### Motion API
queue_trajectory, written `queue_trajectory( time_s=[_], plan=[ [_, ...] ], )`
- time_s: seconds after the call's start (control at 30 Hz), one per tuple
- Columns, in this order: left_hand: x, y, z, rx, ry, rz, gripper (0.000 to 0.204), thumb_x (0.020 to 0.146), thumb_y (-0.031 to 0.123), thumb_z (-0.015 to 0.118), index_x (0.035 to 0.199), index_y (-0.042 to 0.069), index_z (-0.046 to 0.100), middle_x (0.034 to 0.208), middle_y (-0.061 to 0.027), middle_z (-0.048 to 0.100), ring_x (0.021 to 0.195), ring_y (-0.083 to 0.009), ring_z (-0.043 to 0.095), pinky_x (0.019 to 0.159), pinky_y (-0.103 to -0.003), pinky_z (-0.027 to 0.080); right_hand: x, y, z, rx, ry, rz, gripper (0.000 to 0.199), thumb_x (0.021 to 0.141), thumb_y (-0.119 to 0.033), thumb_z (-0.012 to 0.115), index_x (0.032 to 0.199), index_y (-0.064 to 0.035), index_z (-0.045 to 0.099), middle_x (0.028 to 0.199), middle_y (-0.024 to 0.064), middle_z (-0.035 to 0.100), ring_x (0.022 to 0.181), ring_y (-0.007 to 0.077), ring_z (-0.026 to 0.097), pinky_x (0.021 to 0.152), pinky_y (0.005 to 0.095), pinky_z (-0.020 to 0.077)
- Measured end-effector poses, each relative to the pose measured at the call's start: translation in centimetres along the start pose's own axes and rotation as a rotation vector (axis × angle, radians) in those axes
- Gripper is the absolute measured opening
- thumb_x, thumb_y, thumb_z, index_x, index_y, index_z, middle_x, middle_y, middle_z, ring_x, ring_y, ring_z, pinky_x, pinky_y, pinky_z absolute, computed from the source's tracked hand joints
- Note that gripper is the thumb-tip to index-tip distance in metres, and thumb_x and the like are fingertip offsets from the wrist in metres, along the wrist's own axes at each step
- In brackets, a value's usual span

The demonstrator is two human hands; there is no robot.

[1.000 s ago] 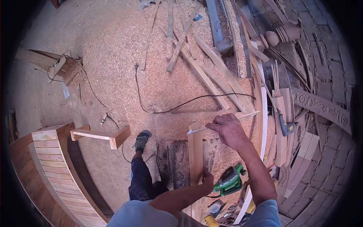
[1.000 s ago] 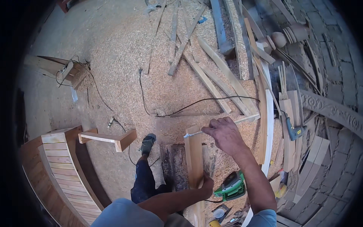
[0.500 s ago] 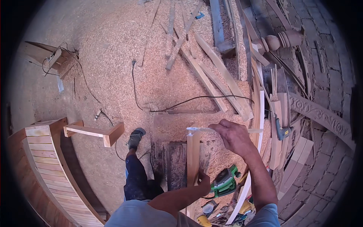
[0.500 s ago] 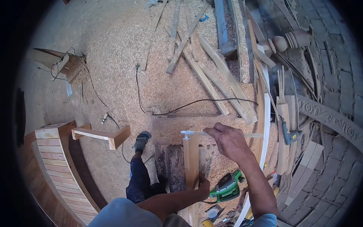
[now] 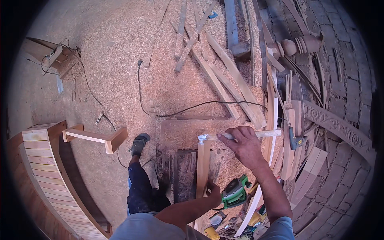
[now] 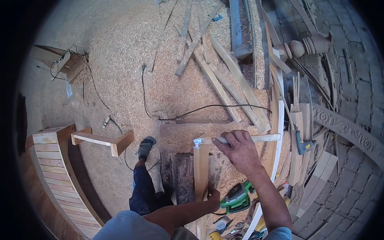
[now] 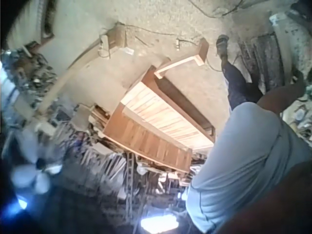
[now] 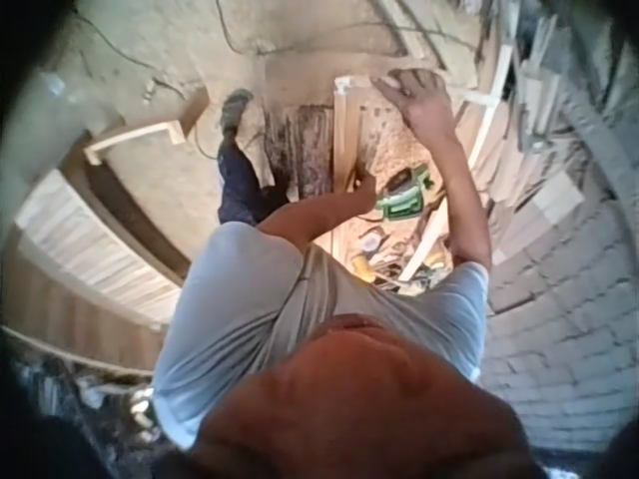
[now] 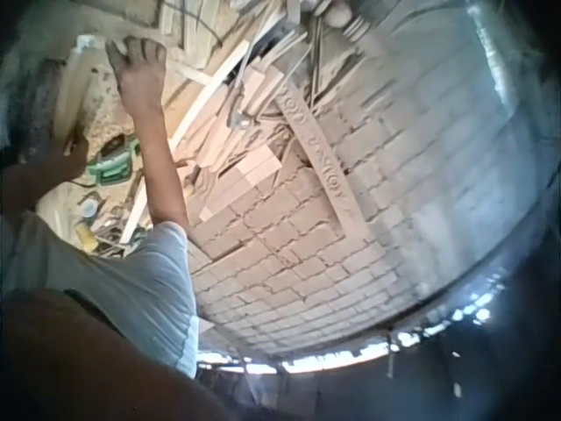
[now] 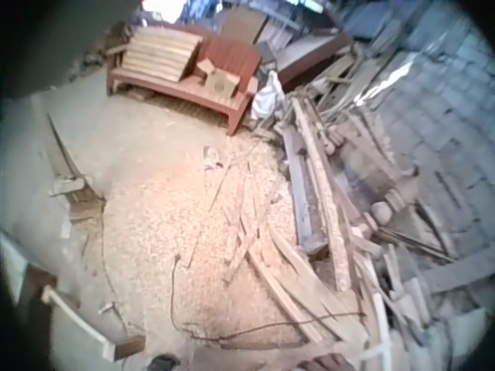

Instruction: Assembling wooden furniture components using glue and a hammer in a workshop environment.

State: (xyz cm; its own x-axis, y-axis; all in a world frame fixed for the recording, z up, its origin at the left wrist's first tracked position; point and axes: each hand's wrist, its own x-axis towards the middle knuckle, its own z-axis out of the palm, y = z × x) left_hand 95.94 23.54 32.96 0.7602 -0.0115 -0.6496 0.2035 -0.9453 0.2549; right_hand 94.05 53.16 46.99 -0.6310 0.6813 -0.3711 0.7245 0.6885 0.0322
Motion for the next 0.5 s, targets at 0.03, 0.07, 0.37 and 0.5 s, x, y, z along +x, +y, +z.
queue_trajectory(
  time_s=[0.03, 0.07, 0.37, 0.5],
  plan=[
    [0.0, 0.0, 0.0, 0.001, 0.003, 0.003, 0.041, 0.103, 0.019, 0.063, 0.141, 0.006, 0.072, 0.140, -0.0131, 0.072, 0.124, -0.0367, 0.069, 0.103, -0.060, 0.059, 0.1, -0.2, 0.0, -0.026, 0.015, -0.015, 0.063, 0.079, -0.008, 0.073, 0.139, -0.0259, 0.075, 0.127, 0.0017, 0.067, 0.115, 0.0244, 0.061, 0.101, 0.0425, 0.0487],
    [0.0, 0.0, -0.1, 0.001, -0.002, 0.005, 0.041, 0.103, 0.018, 0.063, 0.141, 0.006, 0.072, 0.140, -0.0132, 0.072, 0.124, -0.0368, 0.069, 0.103, -0.061, 0.059, 0.2, -0.4, -0.2, -0.026, 0.016, -0.016, 0.063, 0.079, -0.008, 0.073, 0.139, -0.0259, 0.075, 0.127, 0.0017, 0.067, 0.115, 0.0244, 0.061, 0.101, 0.0425, 0.0487],
    [-0.6, -0.3, 0.4, 0.020, -0.029, 0.038, 0.041, 0.102, 0.017, 0.063, 0.140, 0.006, 0.073, 0.140, -0.0139, 0.072, 0.124, -0.0371, 0.069, 0.103, -0.063, 0.059, -0.7, -1.7, 0.4, -0.068, 0.046, -0.010, 0.058, 0.082, -0.012, 0.074, 0.138, -0.0249, 0.075, 0.125, -0.0001, 0.065, 0.114, 0.0231, 0.060, 0.100, 0.0441, 0.0458],
    [-1.4, -1.5, 1.0, 0.044, -0.086, 0.049, 0.041, 0.102, 0.017, 0.063, 0.140, 0.006, 0.073, 0.139, -0.0142, 0.072, 0.124, -0.0372, 0.070, 0.103, -0.064, 0.059, -1.3, -2.6, 0.8, -0.097, 0.167, 0.083, 0.056, 0.083, -0.014, 0.073, 0.139, -0.0227, 0.074, 0.123, -0.0001, 0.065, 0.112, 0.0240, 0.059, 0.098, 0.0445, 0.0457]
  ],
)
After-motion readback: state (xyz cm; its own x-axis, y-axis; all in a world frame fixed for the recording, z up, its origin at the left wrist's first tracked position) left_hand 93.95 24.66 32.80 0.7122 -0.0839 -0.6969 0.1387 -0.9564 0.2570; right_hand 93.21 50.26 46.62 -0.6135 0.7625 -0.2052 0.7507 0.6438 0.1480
